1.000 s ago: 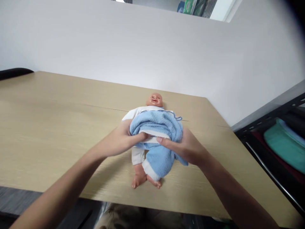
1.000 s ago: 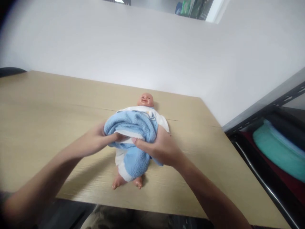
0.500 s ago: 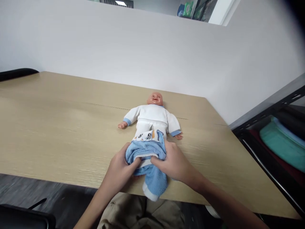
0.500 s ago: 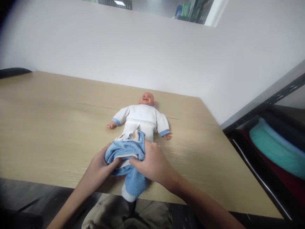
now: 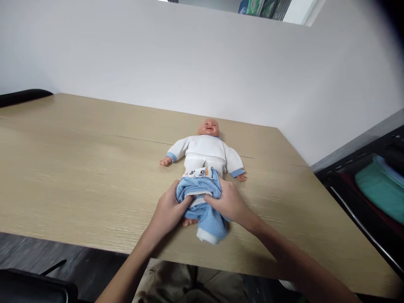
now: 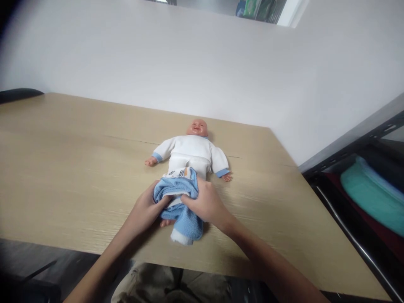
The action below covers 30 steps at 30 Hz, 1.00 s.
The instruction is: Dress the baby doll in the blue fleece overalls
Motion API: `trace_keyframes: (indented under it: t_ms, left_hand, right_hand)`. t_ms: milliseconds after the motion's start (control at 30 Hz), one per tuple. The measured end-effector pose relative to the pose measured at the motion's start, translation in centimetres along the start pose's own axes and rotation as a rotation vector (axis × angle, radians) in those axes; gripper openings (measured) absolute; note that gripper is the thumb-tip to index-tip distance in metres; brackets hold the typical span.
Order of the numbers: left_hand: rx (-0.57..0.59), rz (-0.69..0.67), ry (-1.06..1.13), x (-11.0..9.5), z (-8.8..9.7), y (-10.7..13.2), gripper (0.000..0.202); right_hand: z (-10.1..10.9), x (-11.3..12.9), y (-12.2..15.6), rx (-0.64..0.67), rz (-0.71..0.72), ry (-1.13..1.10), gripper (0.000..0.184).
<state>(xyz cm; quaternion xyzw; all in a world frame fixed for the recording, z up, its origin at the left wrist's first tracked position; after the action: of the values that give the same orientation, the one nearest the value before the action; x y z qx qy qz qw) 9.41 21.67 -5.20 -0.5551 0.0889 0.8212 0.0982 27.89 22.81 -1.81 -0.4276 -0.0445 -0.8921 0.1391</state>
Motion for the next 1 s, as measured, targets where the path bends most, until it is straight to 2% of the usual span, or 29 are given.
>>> trace_keyframes:
  t_ms: [133, 233, 367, 500, 667, 867, 933, 1000]
  left_hand:
    - [0.044, 0.005, 0.015, -1.1, 0.0, 0.3, 0.033]
    - [0.078, 0.003, 0.081, -1.5, 0.0, 1.6, 0.036]
    - [0.113, 0.03, 0.087, -0.9, 0.0, 3.9, 0.041]
    - [0.146, 0.047, 0.011, 0.2, -0.5, 4.9, 0.043]
    - [0.112, 0.07, -0.202, 0.5, -0.9, 4.7, 0.034]
    - [0.155, -0.014, -0.319, 0.2, -1.7, 4.7, 0.021]
    - [0.148, -0.029, -0.336, 0.4, -1.7, 4.7, 0.018]
    - [0.134, -0.025, -0.337, 0.8, -1.6, 4.6, 0.019]
  right_hand:
    - [1.3, 1.1, -0.5, 0.041, 0.008, 0.04, 0.008]
    - [1.5, 2.8, 0.5, 0.056, 0.003, 0.056, 0.01]
    - [0.3, 4.3, 2.3, 0.122, -0.024, 0.115, 0.013]
    - [-1.2, 3.8, 2.8, 0.172, -0.065, 0.192, 0.012]
    - [-2.0, 3.1, 2.8, 0.172, -0.055, 0.249, 0.011]
    - [-2.6, 3.0, 3.7, 0.249, -0.11, 0.332, 0.013]
    - [-2.5, 3.3, 3.7, 0.228, -0.078, 0.327, 0.015]
    - [-2.4, 3.6, 3.6, 0.201, -0.02, 0.305, 0.025]
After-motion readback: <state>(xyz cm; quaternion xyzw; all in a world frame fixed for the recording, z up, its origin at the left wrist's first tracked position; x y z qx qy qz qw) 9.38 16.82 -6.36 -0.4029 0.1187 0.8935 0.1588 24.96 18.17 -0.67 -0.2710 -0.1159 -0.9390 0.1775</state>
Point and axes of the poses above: each hand's wrist, its own y-axis away from the middle knuckle, its own z-axis out of the back of the hand, x = y × z, the point moved 8 cm from there along -y, towards the middle knuckle, and after that the axes turned 7 degrees about x, right-handed, at the moved point
